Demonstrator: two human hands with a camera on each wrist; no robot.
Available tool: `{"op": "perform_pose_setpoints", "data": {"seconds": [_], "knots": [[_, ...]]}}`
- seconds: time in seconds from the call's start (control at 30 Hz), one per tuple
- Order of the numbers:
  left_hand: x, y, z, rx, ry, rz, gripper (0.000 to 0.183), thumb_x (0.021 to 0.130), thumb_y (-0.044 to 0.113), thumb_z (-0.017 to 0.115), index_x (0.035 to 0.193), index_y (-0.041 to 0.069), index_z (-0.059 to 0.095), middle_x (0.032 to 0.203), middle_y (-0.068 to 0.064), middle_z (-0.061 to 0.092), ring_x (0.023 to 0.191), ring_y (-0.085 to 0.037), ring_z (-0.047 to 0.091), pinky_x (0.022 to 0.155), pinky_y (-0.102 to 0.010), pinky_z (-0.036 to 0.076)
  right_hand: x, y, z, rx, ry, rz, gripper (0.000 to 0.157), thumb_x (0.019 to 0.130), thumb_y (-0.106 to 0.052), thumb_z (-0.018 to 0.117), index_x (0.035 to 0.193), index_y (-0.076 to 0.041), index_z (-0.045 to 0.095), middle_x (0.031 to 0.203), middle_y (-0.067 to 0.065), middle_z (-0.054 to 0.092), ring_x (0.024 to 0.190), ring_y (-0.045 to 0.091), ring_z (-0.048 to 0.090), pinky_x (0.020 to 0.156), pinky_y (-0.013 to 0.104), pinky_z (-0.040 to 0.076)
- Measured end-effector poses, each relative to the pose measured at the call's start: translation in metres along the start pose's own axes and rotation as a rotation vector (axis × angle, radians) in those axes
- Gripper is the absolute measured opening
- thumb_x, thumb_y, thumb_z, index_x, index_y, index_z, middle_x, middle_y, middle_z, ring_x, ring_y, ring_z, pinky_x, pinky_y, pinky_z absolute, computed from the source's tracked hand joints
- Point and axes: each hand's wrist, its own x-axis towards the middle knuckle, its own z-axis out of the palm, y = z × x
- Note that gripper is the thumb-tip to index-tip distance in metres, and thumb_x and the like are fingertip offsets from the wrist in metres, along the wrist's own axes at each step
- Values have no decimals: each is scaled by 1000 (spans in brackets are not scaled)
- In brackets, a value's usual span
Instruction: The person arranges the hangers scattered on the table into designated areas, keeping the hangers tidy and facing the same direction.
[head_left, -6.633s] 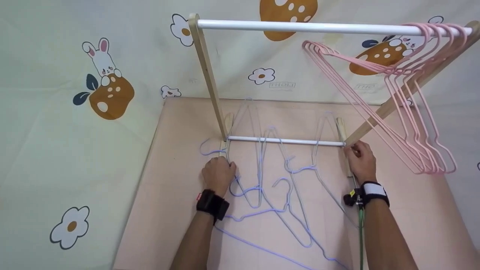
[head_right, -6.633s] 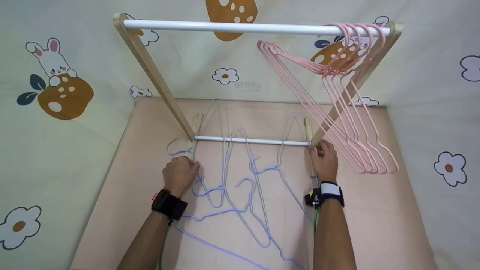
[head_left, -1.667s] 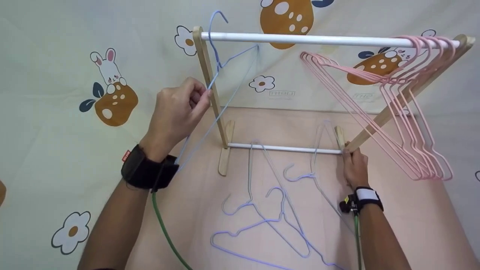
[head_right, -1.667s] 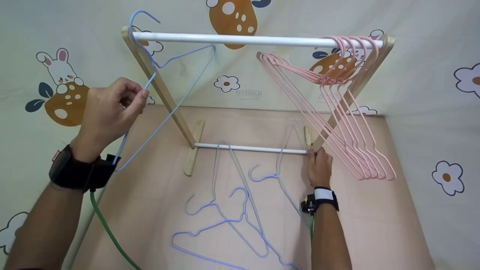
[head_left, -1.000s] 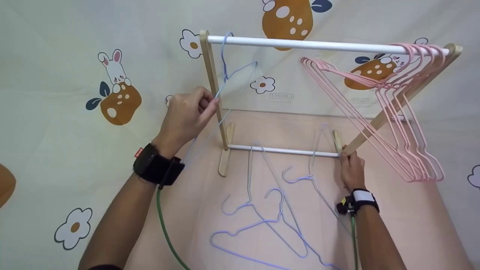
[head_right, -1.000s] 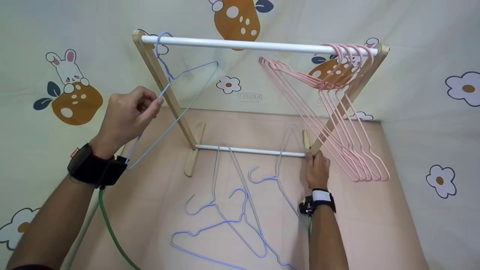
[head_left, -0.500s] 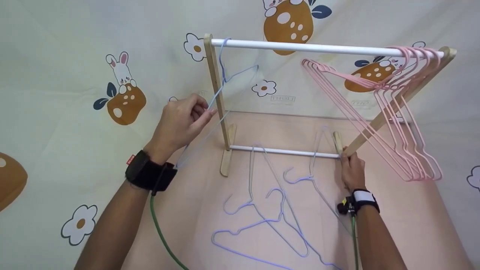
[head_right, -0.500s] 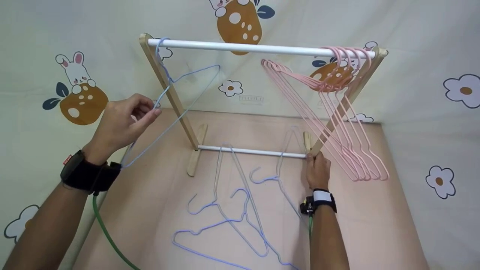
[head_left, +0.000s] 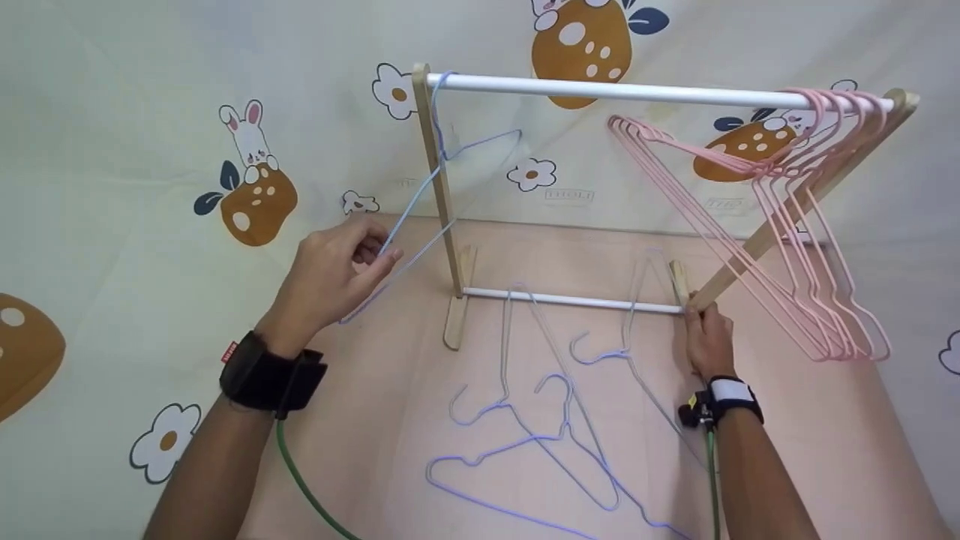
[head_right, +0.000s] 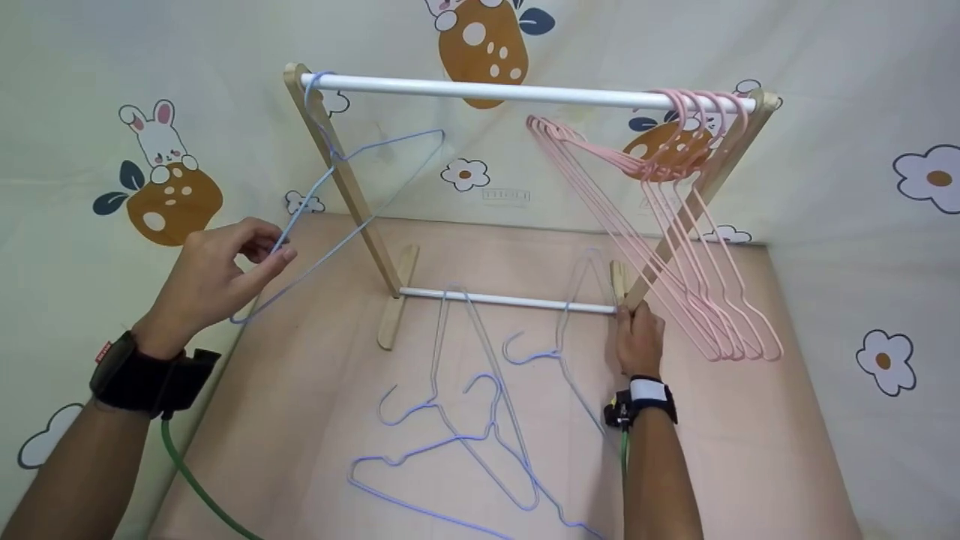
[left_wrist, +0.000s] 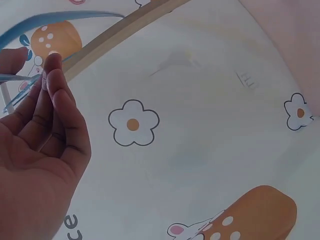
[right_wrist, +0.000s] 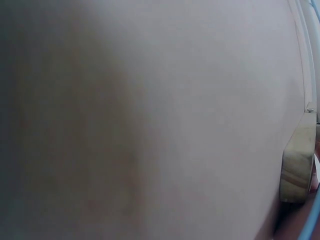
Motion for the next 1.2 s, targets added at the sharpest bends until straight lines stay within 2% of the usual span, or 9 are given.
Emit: {"op": "perform_pose_setpoints", "data": {"seconds": [0.2, 0.57, 0.8, 0.93, 1.1, 1.2], "knots": [[-7, 1, 4, -3, 5, -3, 25, 105, 21, 78, 113, -2, 76, 91, -11, 78, 82, -23, 74, 75, -45, 64, 1, 1, 0, 11, 4, 9, 57, 121, -37, 34, 165, -1, 39, 165, 30, 45, 155, 51, 30, 124, 65, 24], [-7, -2, 5, 14, 41, 66, 16, 109, 11, 70, 102, -3, 74, 83, -9, 73, 74, -19, 71, 69, -41, 63, -1, -2, -2, 6, -6, 46, 60, 120, -41, 34, 168, -4, 37, 166, 29, 44, 156, 49, 29, 124, 63, 25], [-8, -10, 4, 19, 60, 93, 15, 108, 10, 72, 103, -4, 74, 83, -10, 73, 75, -19, 72, 68, -40, 63, 1, -1, 0, -3, 2, 31, 61, 120, -40, 34, 168, -2, 37, 167, 29, 44, 156, 50, 30, 124, 64, 26], [-8, -13, 5, 21, 70, 81, 16, 107, 11, 74, 105, -4, 75, 86, -11, 74, 77, -21, 73, 70, -43, 64, 2, -1, 2, 5, 11, 22, 61, 121, -40, 34, 166, -1, 38, 165, 30, 45, 156, 50, 32, 124, 64, 26], [-12, -11, 5, 35, 63, 46, 20, 105, 14, 78, 113, -4, 76, 90, -13, 75, 81, -24, 73, 75, -43, 65, 2, 0, 2, 10, 9, 18, 60, 121, -40, 35, 166, -1, 39, 165, 30, 45, 157, 51, 32, 125, 65, 25], [-14, -8, 4, 54, 65, 57, 23, 104, 14, 80, 117, -4, 74, 92, -13, 74, 83, -25, 73, 78, -42, 65, 2, 0, 1, 9, 8, 22, 60, 120, -41, 35, 166, -2, 39, 166, 30, 45, 157, 51, 31, 125, 65, 25]]}}
